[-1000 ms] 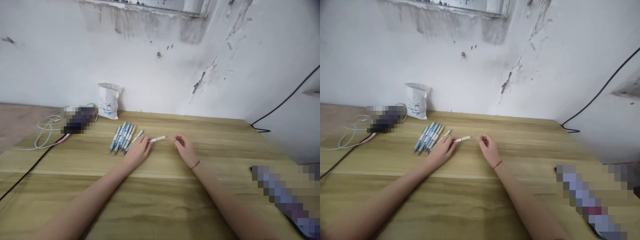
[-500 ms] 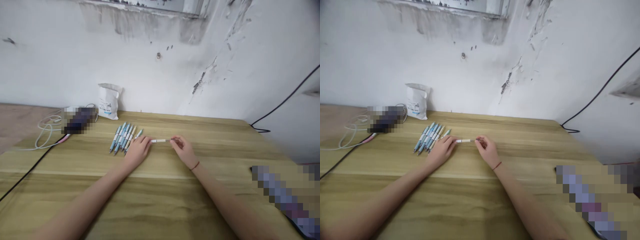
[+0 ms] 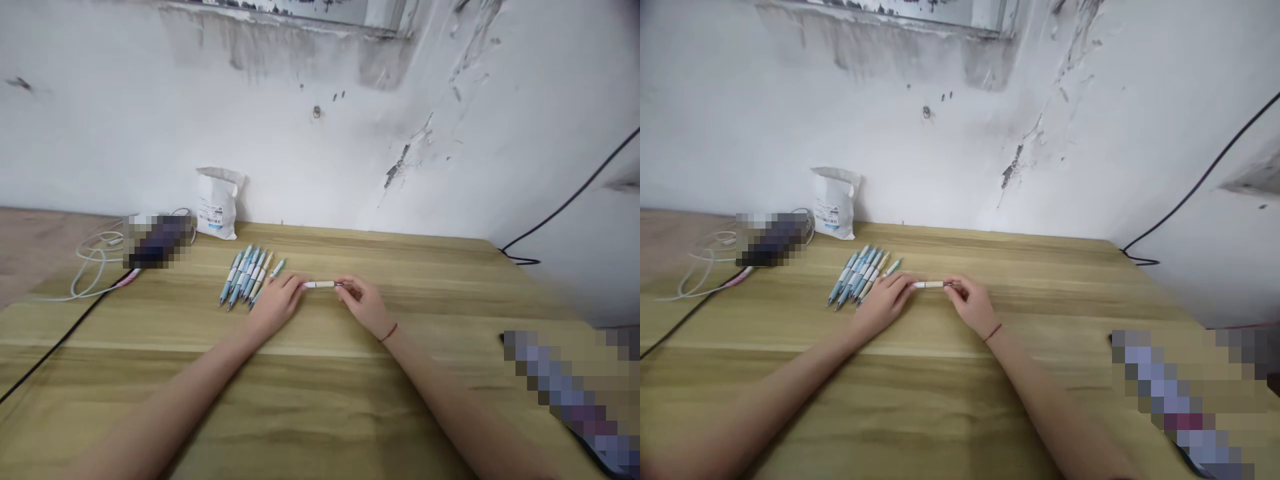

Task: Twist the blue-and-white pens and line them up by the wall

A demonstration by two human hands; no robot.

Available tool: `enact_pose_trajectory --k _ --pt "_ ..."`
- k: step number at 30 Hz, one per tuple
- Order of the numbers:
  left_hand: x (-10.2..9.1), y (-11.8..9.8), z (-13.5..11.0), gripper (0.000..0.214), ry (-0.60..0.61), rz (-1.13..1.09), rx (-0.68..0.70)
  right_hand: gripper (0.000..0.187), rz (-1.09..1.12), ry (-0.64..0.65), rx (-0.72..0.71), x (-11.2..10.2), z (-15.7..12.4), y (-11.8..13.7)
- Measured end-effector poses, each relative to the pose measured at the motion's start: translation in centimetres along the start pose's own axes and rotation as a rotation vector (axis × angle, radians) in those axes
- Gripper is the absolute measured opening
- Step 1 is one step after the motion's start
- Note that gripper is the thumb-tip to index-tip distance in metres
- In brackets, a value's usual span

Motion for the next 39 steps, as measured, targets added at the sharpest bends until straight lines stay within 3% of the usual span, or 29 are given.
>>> enact_pose_trajectory --k 9,18,33,39 --pt "0.1 0.2 -0.1 0.019 -0.043 0.025 0.031 0.021 -0.215 0.004 -0.081 -0.1 -0.1 0.6" --pt "0.2 0.1 -0.4 0.023 -0.001 0.039 0.061 0.014 -0.311 -0.059 -0.258 -0.2 -0.4 1.1" --pt "0.2 0.2 -0.3 0.020 -0.066 0.009 0.050 0.018 -0.247 -0.080 -0.150 -0.2 -0.2 0.7" --pt "0.2 0.1 -0.3 0.020 -0.098 0.015 0.054 0.032 -0.315 0.032 -0.129 -0.4 -0.1 1.1"
Point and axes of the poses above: each hand's wrist, its own z-axis towards the middle knuckle, its own x-axis out of the palm, y = z × x, the point moved 1 cm from there along z, towards the middle knuckle, and after that the axes turned 1 degree about x, right-handed, at the moved point
